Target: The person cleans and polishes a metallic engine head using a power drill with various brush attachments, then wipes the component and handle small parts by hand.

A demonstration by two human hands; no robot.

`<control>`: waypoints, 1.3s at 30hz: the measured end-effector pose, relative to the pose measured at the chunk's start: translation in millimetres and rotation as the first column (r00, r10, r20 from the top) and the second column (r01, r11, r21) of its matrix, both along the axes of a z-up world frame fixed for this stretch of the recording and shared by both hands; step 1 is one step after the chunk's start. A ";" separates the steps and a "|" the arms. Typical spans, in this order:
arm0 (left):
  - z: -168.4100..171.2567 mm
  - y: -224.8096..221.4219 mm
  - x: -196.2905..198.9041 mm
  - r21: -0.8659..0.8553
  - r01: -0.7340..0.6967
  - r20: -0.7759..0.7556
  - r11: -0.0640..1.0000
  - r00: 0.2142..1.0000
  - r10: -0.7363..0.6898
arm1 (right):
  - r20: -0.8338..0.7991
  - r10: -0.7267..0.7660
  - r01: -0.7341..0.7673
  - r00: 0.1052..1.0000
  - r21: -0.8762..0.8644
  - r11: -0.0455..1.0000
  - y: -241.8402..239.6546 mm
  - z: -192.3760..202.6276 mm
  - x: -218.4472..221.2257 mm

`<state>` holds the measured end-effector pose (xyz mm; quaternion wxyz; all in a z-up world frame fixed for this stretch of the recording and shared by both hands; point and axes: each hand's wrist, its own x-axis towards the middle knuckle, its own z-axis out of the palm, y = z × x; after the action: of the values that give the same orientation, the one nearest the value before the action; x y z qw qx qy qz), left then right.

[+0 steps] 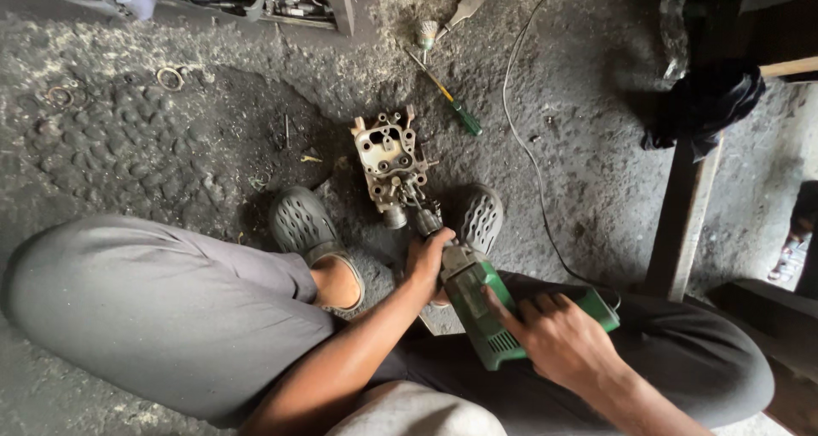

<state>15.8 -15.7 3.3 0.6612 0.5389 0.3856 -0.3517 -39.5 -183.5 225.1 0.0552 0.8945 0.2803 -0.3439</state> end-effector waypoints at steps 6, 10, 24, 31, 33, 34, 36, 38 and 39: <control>-22.0 0.5 -12.7 -0.035 -0.022 -0.002 0.999 1.000 0.022 | 0.027 0.014 -0.014 1.000 -0.002 1.000 -0.1 -1.7 -2.7; -32.4 -2.8 -9.3 0.019 -0.016 0.124 1.000 0.992 0.013 | 0.128 0.042 -0.048 0.991 0.047 0.998 2.7 3.1 2.7; 64.8 -13.5 -29.5 -0.735 -0.296 -0.296 0.610 0.950 0.105 | -0.348 -0.362 0.216 0.865 -0.392 0.894 -20.4 90.8 18.5; 89.8 -35.9 14.4 -0.684 -0.314 -0.299 0.659 0.944 0.140 | -0.185 -0.719 0.690 0.670 -0.203 0.695 -33.2 77.2 32.8; 82.4 -39.3 23.9 -0.681 -0.298 -0.262 0.669 0.952 0.158 | -0.150 -0.732 0.712 0.664 -0.170 0.681 -28.1 71.4 42.8; 77.3 -37.6 27.7 -0.691 -0.272 -0.229 0.669 0.961 0.155 | -0.168 -0.742 0.725 0.650 -0.156 0.671 -30.0 67.0 50.9; 67.3 -35.2 26.9 -0.659 -0.267 -0.220 0.703 0.962 0.159 | -0.225 -0.762 0.753 0.608 -0.142 0.643 -29.2 51.5 56.5; 56.6 -32.3 34.0 -0.585 -0.283 -0.235 0.760 0.956 0.175 | -0.218 -0.707 0.722 0.673 -0.016 0.692 -24.2 35.6 54.2; 53.0 -31.0 37.5 -0.580 -0.271 -0.217 0.768 0.960 0.175 | -0.200 -0.681 0.701 0.705 0.048 0.712 -25.7 31.2 54.2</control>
<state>53.3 -46.7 56.3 0.8045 0.2218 0.3631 -0.4145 14.6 -209.2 256.3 -0.1555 0.9035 -0.0517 -0.3960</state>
